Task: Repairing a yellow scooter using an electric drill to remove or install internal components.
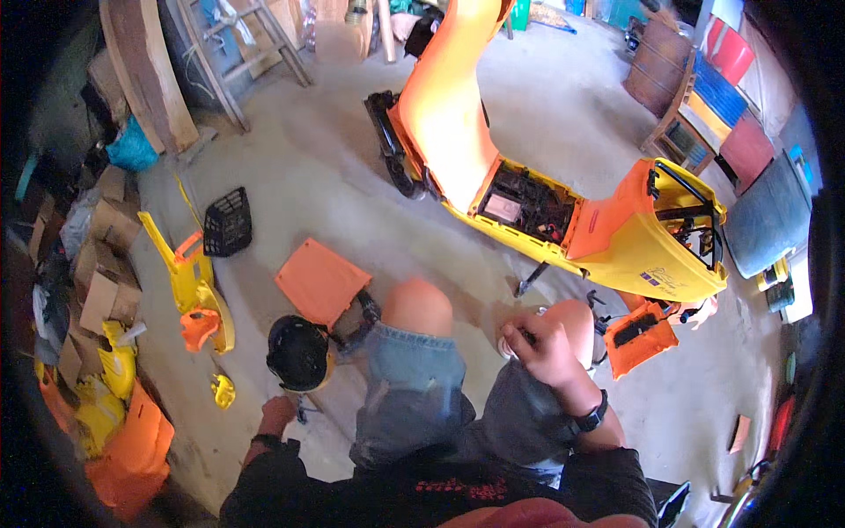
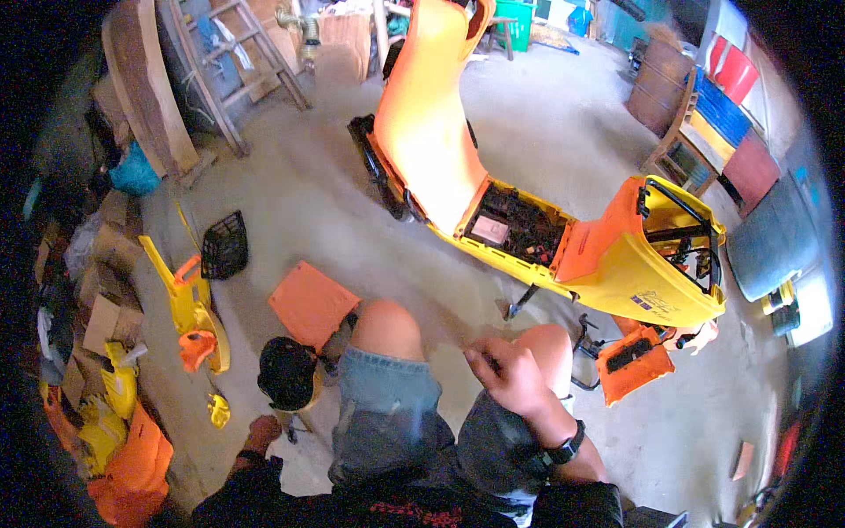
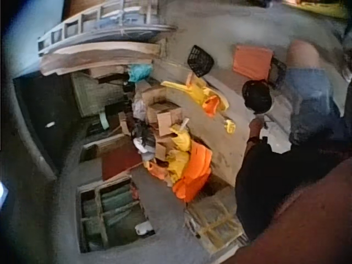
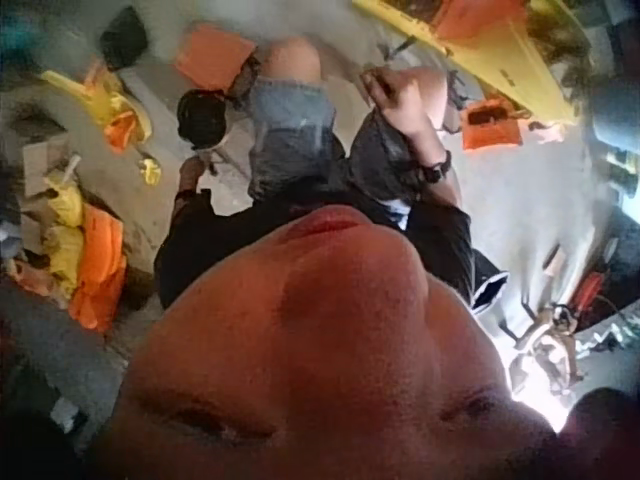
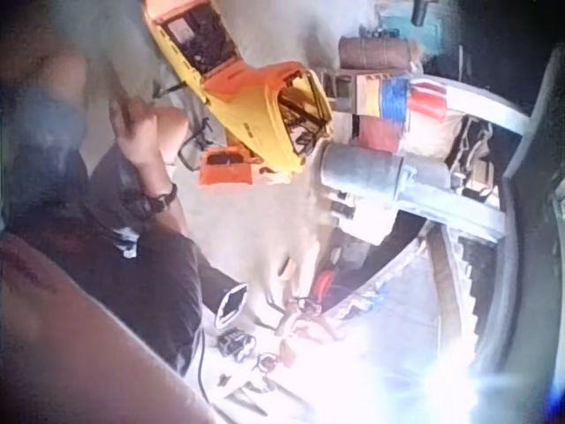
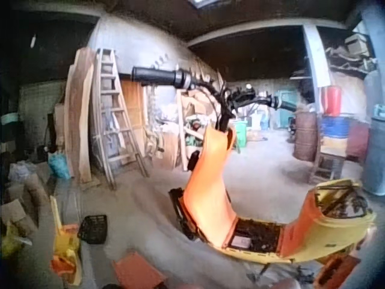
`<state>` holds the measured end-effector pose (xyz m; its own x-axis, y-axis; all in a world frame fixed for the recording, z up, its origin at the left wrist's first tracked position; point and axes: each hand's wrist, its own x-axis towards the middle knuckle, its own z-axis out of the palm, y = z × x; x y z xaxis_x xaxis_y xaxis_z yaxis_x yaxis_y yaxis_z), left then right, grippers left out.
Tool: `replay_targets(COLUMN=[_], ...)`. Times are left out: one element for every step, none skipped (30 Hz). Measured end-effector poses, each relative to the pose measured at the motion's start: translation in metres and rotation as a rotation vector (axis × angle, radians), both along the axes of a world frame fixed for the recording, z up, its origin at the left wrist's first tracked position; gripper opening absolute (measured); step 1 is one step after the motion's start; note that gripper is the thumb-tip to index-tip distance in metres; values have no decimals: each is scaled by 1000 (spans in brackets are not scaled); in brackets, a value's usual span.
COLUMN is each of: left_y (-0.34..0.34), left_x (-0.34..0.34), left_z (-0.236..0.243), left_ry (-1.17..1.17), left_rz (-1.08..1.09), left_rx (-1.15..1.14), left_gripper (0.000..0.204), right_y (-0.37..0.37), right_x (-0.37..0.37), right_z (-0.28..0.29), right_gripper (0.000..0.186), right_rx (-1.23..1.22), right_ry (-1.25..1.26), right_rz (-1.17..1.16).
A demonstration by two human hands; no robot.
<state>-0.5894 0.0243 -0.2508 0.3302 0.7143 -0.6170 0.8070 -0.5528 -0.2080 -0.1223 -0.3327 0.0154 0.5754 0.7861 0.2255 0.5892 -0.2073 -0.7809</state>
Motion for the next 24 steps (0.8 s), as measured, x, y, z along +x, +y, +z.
replay_targets(left_y=[-8,-4,7,-2,-12,-26,-44,-61,-73,-81,-91,-103,-112,-116,-119,-122,-116,-117,-120,-134,-135,-133,-132,-133], left_x=[5,0,-43,-126,-152,-142,-131,-136,-137,-124,-121,-121,-123,-121,-118,-116,-111,-109,-107,-131,-130,-132,-133,-132], left_z=[3,-12,-36,-72,-99,-106,-113,-116,-121,-122,-123,-125,-127,-130,-135,-140,-143,-148,-155,-146,-150,-152,-154,-156], left_ry=[-63,-78,68,-462,-537,-513,-484,-479,-479,-477,-472,-465,-462,-463,-461,-457,-466,-471,-467,-473,-474,-477,-477,-480], left_rz=[14,-67,-34,-56,-204,-126,-27,52,108,148,187,228,262,278,288,293,288,279,267,310,305,299,291,285], left_rx=[23,-26,-76,28,123,-32,-172,-262,-343,-426,-479,-526,-550,-573,-598,-617,-637,-654,-674,-660,-679,-692,-699,-707], left_gripper=[25,23,29,19,18,18,18,18,19,19,19,19,19,19,19,19,19,19,19,19,19,19,19,19], right_y=[-5,-8,-4,0,-2,-7,-11,-9,-10,-16,-19,-19,-17,-19,-21,-23,-25,-29,-34,-23,-24,-24,-23,-23], right_x=[-1,-1,-4,-7,-8,-9,-10,-13,-15,-14,-13,-13,-11,-10,-7,-4,-1,3,7,10,13,15,17,20], right_z=[-2,-4,-2,2,1,-1,-3,-2,2,4,4,3,-1,-3,-8,-13,-15,-14,-11,-12,-10,-6,-1,5], right_gripper=[12,12,13,13,13,15,17,17,17,17,17,17,17,18,18,19,21,21,22,22,25,25,26,27], right_rx=[-43,-33,9,51,73,16,-41,-22,-36,-59,-81,-82,-88,-102,-118,-123,-122,-135,-196,-229,-325,-326,-364,-404], right_ry=[-5,-20,-19,-19,-23,-46,-65,-75,-60,-48,-60,-65,-76,-88,-93,-164,-236,-243,-229,-199,-164,-164,-181,-200], right_rz=[-21,-44,11,67,63,51,43,43,39,19,17,22,31,32,27,25,28,21,19,71,40,32,42,56])
